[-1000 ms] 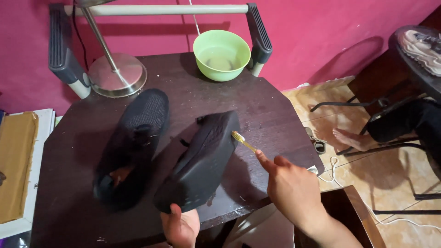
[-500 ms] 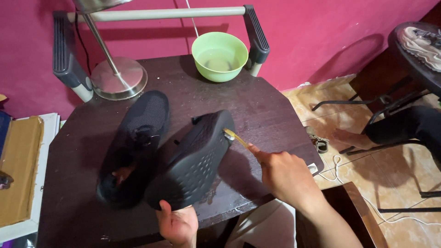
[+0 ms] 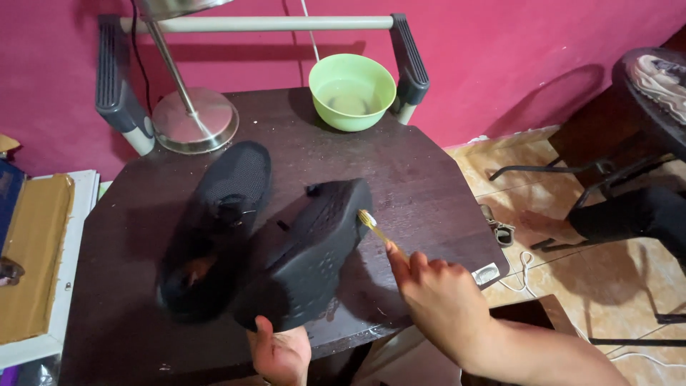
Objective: The person scrubs a black sneaker with a toothbrush, repeatedly dipping the brush into a bowl of water. They clean the upper, laces, and sole of the shoe while holding it on a table.
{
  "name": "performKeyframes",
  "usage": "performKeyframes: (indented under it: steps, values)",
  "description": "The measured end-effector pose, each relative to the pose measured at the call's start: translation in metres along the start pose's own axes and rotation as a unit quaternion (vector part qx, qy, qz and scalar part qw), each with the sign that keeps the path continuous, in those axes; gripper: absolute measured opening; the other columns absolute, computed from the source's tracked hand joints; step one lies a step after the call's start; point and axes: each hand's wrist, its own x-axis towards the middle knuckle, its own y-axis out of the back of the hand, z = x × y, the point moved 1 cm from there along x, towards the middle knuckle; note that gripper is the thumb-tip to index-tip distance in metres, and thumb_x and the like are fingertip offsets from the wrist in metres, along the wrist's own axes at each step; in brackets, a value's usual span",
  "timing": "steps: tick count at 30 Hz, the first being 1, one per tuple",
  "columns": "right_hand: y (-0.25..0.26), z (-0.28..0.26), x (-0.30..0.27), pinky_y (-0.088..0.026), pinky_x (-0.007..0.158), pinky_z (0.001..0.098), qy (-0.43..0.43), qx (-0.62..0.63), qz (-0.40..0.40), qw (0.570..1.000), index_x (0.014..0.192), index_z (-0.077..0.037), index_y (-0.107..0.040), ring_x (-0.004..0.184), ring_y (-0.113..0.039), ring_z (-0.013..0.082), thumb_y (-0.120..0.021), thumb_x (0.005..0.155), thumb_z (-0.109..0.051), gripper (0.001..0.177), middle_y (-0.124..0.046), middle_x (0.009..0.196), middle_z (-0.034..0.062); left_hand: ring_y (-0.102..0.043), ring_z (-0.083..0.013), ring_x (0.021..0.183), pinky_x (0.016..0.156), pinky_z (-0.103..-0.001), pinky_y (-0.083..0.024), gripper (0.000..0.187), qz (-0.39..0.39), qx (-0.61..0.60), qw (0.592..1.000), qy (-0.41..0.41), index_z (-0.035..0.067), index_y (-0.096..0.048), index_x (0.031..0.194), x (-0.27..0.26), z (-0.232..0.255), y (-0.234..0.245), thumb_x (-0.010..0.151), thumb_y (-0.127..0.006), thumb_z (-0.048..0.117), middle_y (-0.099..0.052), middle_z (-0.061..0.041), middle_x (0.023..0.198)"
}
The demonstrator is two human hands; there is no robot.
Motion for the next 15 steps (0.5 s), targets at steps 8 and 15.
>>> performKeyframes:
  steps: [8, 15]
  values:
    - [0.008, -0.017, 0.019, -0.038, 0.033, 0.0273, -0.018, 0.002, -0.055, 0.998, 0.144, -0.013, -0.057, 0.042, -0.061, 0.0085, -0.051, 0.090, -0.019, 0.054, -0.061, 0.065, -0.0046, -0.045, -0.0367, 0.146, 0.130, -0.053, -0.028, 0.055, -0.102, -0.041, 0.994, 0.001, -0.008, -0.051, 0.142, 0.004, -0.004, 0.002, 0.098, -0.056, 0.025, -0.050, -0.024, 0.153]
    - [0.056, 0.056, 0.071, -0.058, 0.062, 0.0528, -0.073, 0.191, -0.278, 0.939, 0.129, -0.028, -0.060, 0.079, -0.075, 0.0410, -0.047, 0.096, -0.047, 0.040, -0.074, 0.086, 0.0135, -0.047, -0.0366, 0.143, 0.127, -0.052, -0.030, 0.064, -0.116, -0.065, 0.991, 0.031, -0.007, -0.048, 0.145, -0.002, 0.013, -0.022, 0.092, -0.061, 0.028, -0.051, -0.022, 0.151]
